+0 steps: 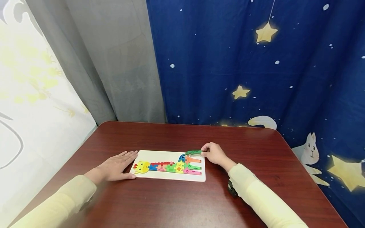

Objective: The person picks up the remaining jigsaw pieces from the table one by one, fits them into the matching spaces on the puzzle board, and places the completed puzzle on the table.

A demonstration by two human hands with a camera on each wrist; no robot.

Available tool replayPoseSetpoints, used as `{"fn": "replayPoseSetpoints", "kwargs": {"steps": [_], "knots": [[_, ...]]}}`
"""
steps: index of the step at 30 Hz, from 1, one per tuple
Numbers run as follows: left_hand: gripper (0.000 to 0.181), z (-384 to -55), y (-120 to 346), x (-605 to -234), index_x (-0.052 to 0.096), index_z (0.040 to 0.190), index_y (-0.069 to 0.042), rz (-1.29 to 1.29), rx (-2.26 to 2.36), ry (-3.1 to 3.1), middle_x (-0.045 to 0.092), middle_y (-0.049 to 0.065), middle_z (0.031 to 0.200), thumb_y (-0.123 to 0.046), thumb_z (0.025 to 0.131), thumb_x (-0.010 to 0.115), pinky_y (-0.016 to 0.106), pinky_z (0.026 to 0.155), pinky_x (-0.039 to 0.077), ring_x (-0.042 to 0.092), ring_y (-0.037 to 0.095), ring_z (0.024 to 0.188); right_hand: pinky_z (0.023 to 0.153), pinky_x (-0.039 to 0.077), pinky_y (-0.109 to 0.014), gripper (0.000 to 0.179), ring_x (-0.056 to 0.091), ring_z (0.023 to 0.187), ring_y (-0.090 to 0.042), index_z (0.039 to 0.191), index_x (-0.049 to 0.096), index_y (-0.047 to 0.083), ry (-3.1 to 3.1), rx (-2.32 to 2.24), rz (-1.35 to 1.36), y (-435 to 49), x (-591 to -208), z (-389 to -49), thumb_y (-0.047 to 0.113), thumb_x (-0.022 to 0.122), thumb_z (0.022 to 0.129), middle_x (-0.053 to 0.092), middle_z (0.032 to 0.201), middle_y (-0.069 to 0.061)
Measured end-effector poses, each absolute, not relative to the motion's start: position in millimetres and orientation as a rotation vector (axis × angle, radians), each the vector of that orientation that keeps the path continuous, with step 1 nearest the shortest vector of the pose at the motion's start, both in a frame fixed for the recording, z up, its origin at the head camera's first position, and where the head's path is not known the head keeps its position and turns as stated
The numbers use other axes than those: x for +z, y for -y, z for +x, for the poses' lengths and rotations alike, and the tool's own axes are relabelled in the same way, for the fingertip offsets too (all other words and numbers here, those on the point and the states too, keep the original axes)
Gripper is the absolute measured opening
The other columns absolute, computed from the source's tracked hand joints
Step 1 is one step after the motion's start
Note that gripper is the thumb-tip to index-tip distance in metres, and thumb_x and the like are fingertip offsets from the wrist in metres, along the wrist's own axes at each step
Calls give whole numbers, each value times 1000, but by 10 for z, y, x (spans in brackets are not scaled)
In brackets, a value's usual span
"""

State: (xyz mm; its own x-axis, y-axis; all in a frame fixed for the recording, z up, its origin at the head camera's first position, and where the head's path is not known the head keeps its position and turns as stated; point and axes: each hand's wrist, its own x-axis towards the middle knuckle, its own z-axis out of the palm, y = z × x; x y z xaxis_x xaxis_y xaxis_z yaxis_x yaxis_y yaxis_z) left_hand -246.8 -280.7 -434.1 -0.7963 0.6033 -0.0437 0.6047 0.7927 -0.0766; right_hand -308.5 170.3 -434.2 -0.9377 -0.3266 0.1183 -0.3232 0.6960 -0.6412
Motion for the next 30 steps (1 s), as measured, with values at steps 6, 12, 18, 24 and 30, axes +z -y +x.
{"fn": "replayPoseSetpoints", "kwargs": {"steps": [6, 12, 18, 24, 30], "knots": [[102, -2476, 2791, -4340, 34, 150, -1, 969, -144, -2942, 33, 13, 154, -79, 85, 38, 45, 115, 22, 29, 28, 142, 72, 45, -33, 8, 51, 79, -17, 89, 68, 5, -2869, -1087, -552, -1683, -4365, -3095, 11, 73, 87, 58, 88, -2], [102, -2482, 2797, -4343, 34, 150, -1, 972, -146, -2942, 32, 13, 154, -79, 85, 38, 45, 115, 22, 29, 28, 142, 72, 44, -33, 5, 51, 78, -17, 87, 68, 6, -2884, -1074, -554, -1664, -4369, -3097, 9, 73, 87, 57, 86, -2], [102, -2475, 2804, -4335, 33, 150, -2, 964, -135, -2944, 32, 13, 155, -79, 85, 39, 44, 115, 21, 29, 27, 142, 72, 45, -33, 7, 51, 78, -17, 87, 68, 5, -2883, -1083, -547, -1644, -4363, -3096, 8, 74, 85, 57, 86, -3], [102, -2479, 2805, -4333, 33, 150, -1, 965, -127, -2939, 32, 12, 155, -80, 85, 37, 44, 115, 21, 29, 27, 142, 72, 45, -33, 5, 51, 78, -17, 85, 68, 8, -2865, -1089, -561, -1618, -4374, -3105, 7, 72, 86, 57, 85, -2], [102, -2480, 2800, -4343, 34, 150, 0, 979, -115, -2945, 33, 14, 154, -79, 85, 38, 45, 115, 22, 30, 28, 141, 72, 45, -33, 5, 50, 78, -18, 86, 69, 9, -2858, -1073, -556, -1598, -4350, -3091, 7, 73, 86, 57, 86, -2]]}}
